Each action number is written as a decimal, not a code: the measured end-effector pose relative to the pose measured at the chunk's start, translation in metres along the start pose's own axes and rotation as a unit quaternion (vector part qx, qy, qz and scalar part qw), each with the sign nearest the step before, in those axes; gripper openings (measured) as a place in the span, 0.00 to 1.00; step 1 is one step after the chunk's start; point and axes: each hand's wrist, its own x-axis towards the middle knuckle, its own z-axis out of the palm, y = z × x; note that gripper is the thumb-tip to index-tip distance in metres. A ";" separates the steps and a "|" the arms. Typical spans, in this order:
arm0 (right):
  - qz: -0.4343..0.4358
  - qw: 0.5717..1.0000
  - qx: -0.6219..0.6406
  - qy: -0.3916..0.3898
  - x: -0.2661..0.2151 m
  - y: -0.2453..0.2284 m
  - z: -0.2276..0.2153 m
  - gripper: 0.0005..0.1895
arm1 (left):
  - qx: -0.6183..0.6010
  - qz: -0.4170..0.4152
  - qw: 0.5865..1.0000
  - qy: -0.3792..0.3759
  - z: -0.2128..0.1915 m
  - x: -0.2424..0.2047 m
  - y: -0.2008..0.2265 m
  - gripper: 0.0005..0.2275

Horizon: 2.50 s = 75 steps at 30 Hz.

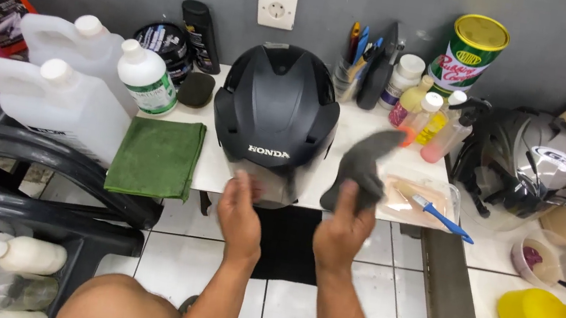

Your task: The person wipes a black motorcycle helmet with a dark cloth, rubbing the surface in circular motions. The person rotates the helmet to clean different sides and continues wiping until the end of the clip.

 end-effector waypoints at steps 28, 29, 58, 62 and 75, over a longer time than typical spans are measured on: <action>0.204 0.969 -0.060 -0.129 0.098 0.017 0.020 0.29 | -0.207 -0.191 0.941 -0.185 -0.037 0.090 0.068 0.17; 0.251 0.966 0.035 -0.049 0.107 0.017 0.015 0.27 | -0.225 -0.166 0.948 -0.153 -0.030 0.084 0.070 0.18; -0.423 0.817 -0.251 -0.300 0.104 0.019 0.019 0.13 | -0.122 -0.153 0.971 -0.139 0.004 0.039 0.060 0.18; -0.418 0.828 -0.264 -0.263 0.124 0.008 0.023 0.15 | -0.122 -0.151 0.969 -0.156 0.003 0.044 0.055 0.18; -0.271 0.782 -0.298 -0.475 0.105 -0.013 0.025 0.22 | -0.113 -0.217 0.959 -0.141 0.005 0.038 0.082 0.24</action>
